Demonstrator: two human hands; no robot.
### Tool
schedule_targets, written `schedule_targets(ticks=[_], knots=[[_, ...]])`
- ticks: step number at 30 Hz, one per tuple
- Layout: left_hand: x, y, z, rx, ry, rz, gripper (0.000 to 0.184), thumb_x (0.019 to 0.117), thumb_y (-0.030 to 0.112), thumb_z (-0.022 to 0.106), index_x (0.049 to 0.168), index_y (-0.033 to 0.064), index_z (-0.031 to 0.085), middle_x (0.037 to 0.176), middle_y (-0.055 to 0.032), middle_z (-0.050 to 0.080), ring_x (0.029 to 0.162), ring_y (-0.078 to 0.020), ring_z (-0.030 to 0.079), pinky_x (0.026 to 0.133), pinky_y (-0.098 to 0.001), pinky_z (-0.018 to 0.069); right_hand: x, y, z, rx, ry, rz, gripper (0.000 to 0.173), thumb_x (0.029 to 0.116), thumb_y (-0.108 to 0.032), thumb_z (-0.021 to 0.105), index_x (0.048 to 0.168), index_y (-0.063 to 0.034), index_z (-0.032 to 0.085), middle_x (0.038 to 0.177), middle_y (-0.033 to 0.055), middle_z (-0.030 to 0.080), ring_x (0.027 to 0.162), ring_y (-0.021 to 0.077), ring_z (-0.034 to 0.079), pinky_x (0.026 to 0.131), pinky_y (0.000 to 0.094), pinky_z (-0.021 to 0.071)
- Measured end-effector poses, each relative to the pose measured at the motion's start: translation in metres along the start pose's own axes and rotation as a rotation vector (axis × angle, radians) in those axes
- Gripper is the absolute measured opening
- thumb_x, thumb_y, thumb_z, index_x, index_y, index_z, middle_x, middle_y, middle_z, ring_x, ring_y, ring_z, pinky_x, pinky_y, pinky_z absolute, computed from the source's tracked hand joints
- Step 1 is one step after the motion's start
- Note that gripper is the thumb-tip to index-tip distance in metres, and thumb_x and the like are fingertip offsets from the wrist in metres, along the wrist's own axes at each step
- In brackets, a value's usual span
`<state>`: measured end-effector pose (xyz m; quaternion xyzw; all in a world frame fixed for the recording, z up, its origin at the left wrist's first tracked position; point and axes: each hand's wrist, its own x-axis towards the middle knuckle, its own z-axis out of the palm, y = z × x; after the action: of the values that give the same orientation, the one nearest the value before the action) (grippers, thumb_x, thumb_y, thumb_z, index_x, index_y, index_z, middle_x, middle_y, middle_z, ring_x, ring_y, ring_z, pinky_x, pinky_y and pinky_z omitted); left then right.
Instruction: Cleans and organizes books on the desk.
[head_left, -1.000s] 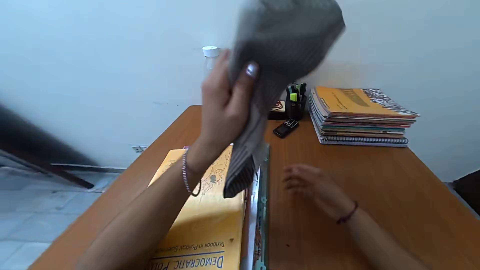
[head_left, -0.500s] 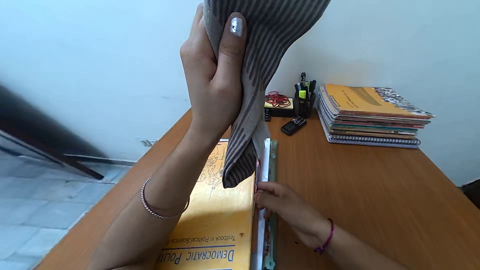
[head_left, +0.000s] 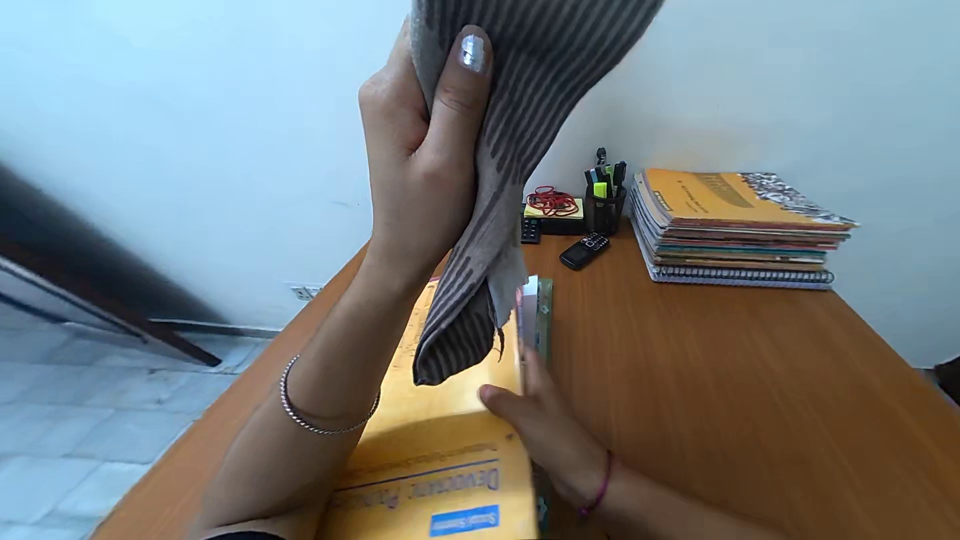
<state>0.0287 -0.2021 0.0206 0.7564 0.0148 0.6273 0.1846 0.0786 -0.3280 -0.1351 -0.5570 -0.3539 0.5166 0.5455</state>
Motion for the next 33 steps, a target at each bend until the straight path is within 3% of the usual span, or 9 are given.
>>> schedule_targets(ticks=[7, 13, 16, 19, 22, 24, 28, 31, 33], knots=[[-0.007, -0.016, 0.012, -0.016, -0.197, -0.026, 0.025, 0.1082, 0.015, 0.043, 0.102, 0.0016, 0.063, 0.096, 0.0068, 0.061, 0.087, 0.0112, 0.059, 0.081, -0.0104, 0.0501, -0.079, 0.019, -0.086, 0.177, 0.529, -0.068, 0.054, 0.0984, -0.003, 0.056, 0.148, 0.0012, 0.035, 0.114, 0.0092, 0.069, 0.093, 0.0111, 0.073, 0.08, 0.0284, 0.0639], [-0.026, -0.027, 0.043, -0.053, -0.366, -0.153, 0.028, 0.1082, 0.021, 0.045, 0.105, 0.0033, 0.066, 0.097, 0.0028, 0.061, 0.086, 0.0063, 0.059, 0.08, -0.0133, 0.0492, -0.106, 0.058, -0.111, 0.268, 0.991, -0.048, 0.059, 0.1054, -0.01, 0.051, 0.156, -0.0004, 0.02, 0.131, 0.0183, 0.053, 0.107, 0.0124, 0.065, 0.09, 0.0289, 0.0573], [-0.039, -0.025, 0.067, -0.038, -0.499, -0.144, 0.03, 0.1068, 0.021, 0.046, 0.108, 0.001, 0.068, 0.102, -0.0034, 0.064, 0.092, -0.0017, 0.06, 0.084, -0.0213, 0.0498, -0.113, 0.063, -0.097, 0.34, 0.953, -0.07, 0.054, 0.1093, -0.015, 0.041, 0.155, 0.0007, 0.017, 0.135, 0.0182, 0.048, 0.115, 0.014, 0.062, 0.094, 0.031, 0.0554], [-0.06, -0.022, 0.09, -0.02, -0.676, -0.153, 0.031, 0.1046, 0.02, 0.05, 0.11, -0.0023, 0.07, 0.11, -0.014, 0.068, 0.101, -0.022, 0.066, 0.089, -0.0463, 0.0541, -0.13, 0.067, -0.095, 0.352, 0.629, -0.007, 0.044, 0.108, -0.008, 0.037, 0.149, 0.0068, 0.026, 0.123, 0.0146, 0.058, 0.104, 0.0147, 0.068, 0.091, 0.0318, 0.0584], [-0.082, -0.022, 0.112, 0.022, -0.87, -0.18, 0.029, 0.1047, 0.019, 0.052, 0.112, -0.0011, 0.071, 0.116, -0.0168, 0.068, 0.101, -0.0308, 0.068, 0.084, -0.0563, 0.055, -0.15, 0.07, -0.116, 0.05, 0.312, 0.004, 0.033, 0.1057, -0.007, 0.039, 0.129, 0.0099, 0.055, 0.101, 0.0069, 0.074, 0.087, 0.0138, 0.074, 0.081, 0.033, 0.0617], [-0.094, -0.017, 0.126, 0.105, -1.015, -0.246, 0.029, 0.1063, 0.021, 0.052, 0.115, -0.001, 0.07, 0.124, -0.0186, 0.066, 0.1, -0.0344, 0.069, 0.082, -0.0577, 0.0549, -0.161, 0.077, -0.127, -0.374, 0.525, -0.157, 0.029, 0.1029, -0.004, 0.047, 0.117, 0.0113, 0.067, 0.096, 0.0122, 0.075, 0.087, 0.0167, 0.073, 0.08, 0.0329, 0.0599], [-0.114, 0.018, 0.175, 0.232, -1.257, -0.438, 0.046, 0.1104, 0.033, 0.045, 0.144, 0.0035, 0.054, 0.142, -0.018, 0.055, 0.104, -0.0362, 0.069, 0.086, -0.0571, 0.0558, -0.164, 0.094, -0.187, -1.086, 0.867, -0.267, 0.039, 0.1002, -0.015, 0.057, 0.132, 0.0063, 0.065, 0.139, 0.0294, 0.06, 0.132, 0.057, 0.05, 0.11, 0.068, 0.0384], [-0.129, 0.056, 0.223, 0.159, -1.389, -0.46, 0.059, 0.1107, 0.032, 0.043, 0.164, 0.0168, 0.024, 0.148, -0.0219, 0.049, 0.112, -0.0409, 0.066, 0.089, -0.0594, 0.0544, -0.16, 0.103, -0.213, -1.237, 0.855, -0.147, 0.049, 0.1025, -0.028, 0.055, 0.142, -0.0006, 0.059, 0.152, 0.0295, 0.047, 0.139, 0.0615, 0.038, 0.109, 0.0757, 0.0305], [-0.143, 0.071, 0.251, 0.093, -1.46, -0.397, 0.06, 0.1096, 0.022, 0.045, 0.165, 0.0242, 0.022, 0.148, -0.026, 0.047, 0.115, -0.0459, 0.062, 0.088, -0.0611, 0.0526, -0.156, 0.103, -0.212, -1.247, 0.865, -0.119, 0.045, 0.1004, -0.025, 0.058, 0.135, 0.0026, 0.064, 0.15, 0.0312, 0.048, 0.138, 0.0597, 0.042, 0.11, 0.0741, 0.0318]])
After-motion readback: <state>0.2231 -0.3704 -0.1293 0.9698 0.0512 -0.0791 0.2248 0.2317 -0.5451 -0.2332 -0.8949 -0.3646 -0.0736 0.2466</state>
